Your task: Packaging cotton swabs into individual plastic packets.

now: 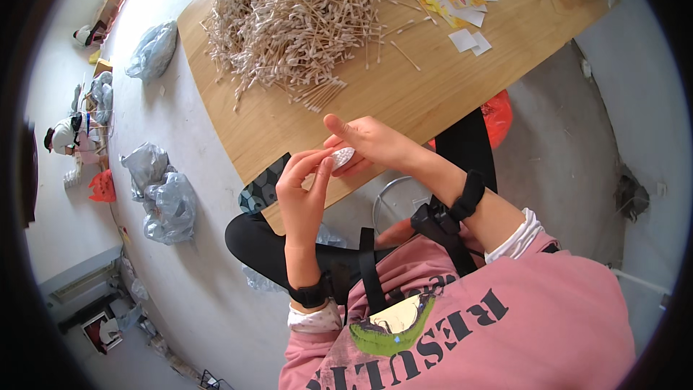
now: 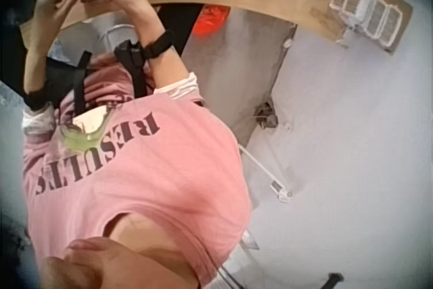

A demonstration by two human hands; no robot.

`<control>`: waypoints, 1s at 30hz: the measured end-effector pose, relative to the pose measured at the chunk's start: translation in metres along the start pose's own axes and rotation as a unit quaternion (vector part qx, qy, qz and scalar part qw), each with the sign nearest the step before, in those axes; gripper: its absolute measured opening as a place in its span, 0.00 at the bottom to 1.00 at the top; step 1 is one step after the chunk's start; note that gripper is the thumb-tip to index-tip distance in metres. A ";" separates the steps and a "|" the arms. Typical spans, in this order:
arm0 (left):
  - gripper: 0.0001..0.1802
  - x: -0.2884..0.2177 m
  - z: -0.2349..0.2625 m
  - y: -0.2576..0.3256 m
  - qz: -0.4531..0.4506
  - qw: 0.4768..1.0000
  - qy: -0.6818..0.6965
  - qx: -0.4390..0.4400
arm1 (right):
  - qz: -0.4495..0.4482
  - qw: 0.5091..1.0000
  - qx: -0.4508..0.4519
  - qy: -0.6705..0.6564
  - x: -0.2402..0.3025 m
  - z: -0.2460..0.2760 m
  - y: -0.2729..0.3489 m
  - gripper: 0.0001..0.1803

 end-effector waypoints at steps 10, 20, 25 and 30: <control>0.09 -0.002 -0.005 0.003 -0.030 0.999 -0.013 -0.027 | -0.037 0.998 0.042 -0.002 -0.008 0.003 0.000 0.51; 0.17 0.022 -0.006 0.006 0.012 0.997 0.076 -0.003 | 0.039 0.997 0.055 -0.030 0.005 -0.007 0.019 0.26; 0.15 0.020 -0.004 0.010 0.026 0.992 0.119 -0.015 | 0.151 0.987 -0.008 0.056 0.011 0.009 0.028 0.15; 0.12 0.020 -0.002 0.014 0.019 0.992 0.115 -0.056 | 0.185 0.977 -0.055 0.092 0.011 0.011 0.031 0.10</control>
Point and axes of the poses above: each hand's wrist, its own y-axis away from the middle knuckle, its own z-axis out of the back of the hand, x = y × z, the point moved 9 cm from there along -y, towards the middle knuckle, and after that the axes turned 2 degrees about -y, right-handed, at the moved point
